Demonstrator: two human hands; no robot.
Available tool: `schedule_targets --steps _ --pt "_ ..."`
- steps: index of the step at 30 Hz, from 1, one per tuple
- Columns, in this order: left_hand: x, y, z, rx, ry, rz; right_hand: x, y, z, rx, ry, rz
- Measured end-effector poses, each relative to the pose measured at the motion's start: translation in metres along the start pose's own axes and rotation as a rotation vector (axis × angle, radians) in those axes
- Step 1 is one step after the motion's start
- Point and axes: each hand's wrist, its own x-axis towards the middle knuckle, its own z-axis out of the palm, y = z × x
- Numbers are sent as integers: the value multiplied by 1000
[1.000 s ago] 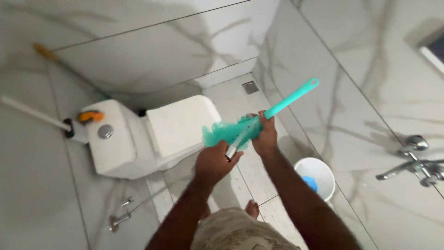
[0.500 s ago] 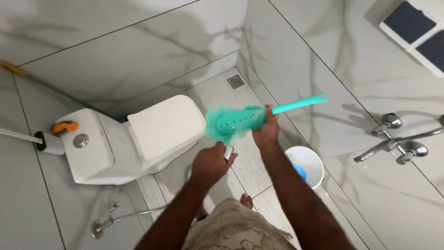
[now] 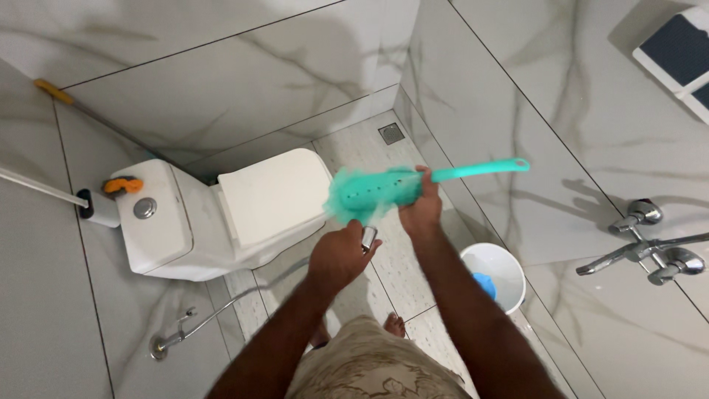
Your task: The person cleans a wall-mounted soap holder. They use a bidet sprayer to rinse the holder and two internal trays, scrub the trays with a sponge, and use a brush on the holder before reassembling the unit.
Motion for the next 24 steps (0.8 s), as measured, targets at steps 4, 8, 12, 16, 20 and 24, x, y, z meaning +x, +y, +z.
schedule_targets --steps 4,8,12,16,20,24 --pt "5 9 4 -87 16 42 -3 11 24 -47 6 39" --pt "12 19 4 -75 32 117 -16 18 50 -73 -75 52" --pt "24 20 0 -19 14 29 -13 20 59 -146 -7 58" --pt "27 11 -9 -6 122 -14 -5 14 50 -9 -113 42" --pt "25 19 -17 -61 -27 -6 -1 12 59 -97 -102 16" --pt "25 39 -21 -90 -72 31 -14 15 86 -157 -33 47"
